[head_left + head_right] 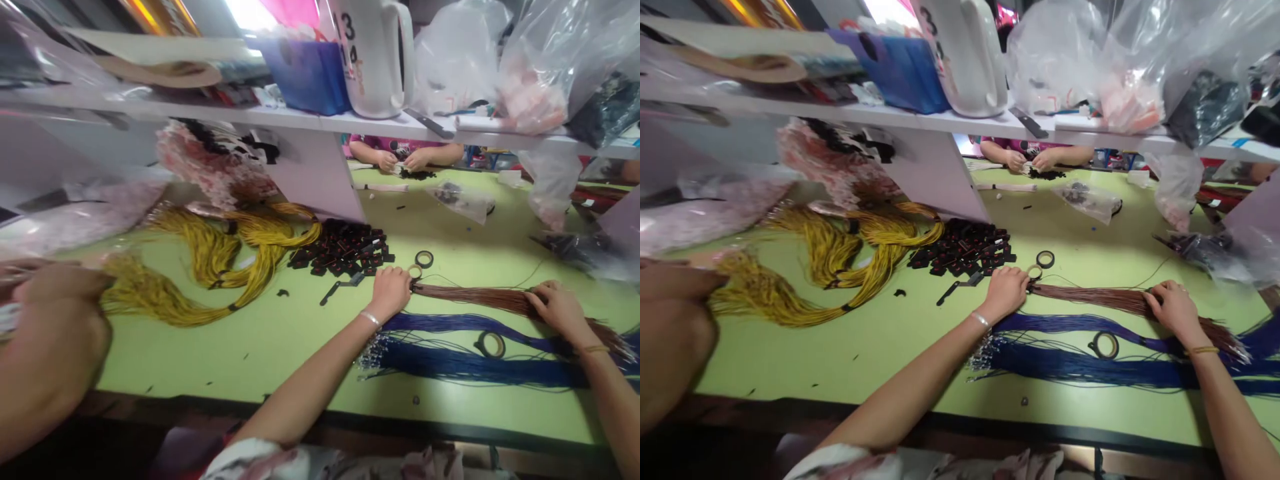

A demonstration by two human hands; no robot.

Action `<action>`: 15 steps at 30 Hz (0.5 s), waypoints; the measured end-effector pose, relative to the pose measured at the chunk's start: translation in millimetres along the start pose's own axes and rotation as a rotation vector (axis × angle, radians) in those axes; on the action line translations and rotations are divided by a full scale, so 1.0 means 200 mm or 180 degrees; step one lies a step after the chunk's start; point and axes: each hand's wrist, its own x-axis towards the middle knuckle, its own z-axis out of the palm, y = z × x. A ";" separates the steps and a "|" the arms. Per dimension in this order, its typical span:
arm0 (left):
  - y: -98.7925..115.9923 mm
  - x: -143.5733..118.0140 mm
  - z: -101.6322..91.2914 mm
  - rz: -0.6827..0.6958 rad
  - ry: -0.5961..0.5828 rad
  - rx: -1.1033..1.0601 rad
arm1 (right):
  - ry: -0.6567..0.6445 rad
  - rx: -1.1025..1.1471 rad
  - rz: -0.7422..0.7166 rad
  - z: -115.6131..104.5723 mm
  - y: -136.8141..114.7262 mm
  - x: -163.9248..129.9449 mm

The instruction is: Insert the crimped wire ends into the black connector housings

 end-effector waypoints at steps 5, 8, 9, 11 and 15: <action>-0.03 0.10 -0.02 0.0204 -0.0414 0.0057 | 0.0240 0.0815 -0.0263 -0.17 -0.13 0.14; -0.04 0.15 -0.01 0.0115 -0.0591 -0.0119 | 0.0540 0.0698 -0.0409 -0.14 -0.27 0.33; -0.04 0.16 -0.01 0.0146 -0.0649 -0.0258 | 0.0480 0.0559 -0.0419 -0.09 -0.31 0.40; -0.06 0.18 0.01 0.0389 -0.0749 -0.0606 | 0.0288 0.0267 -0.0283 0.02 -0.37 0.53; -0.09 0.20 0.01 0.1007 -0.0800 -0.1141 | 0.0044 -0.0027 -0.0171 0.17 -0.49 0.64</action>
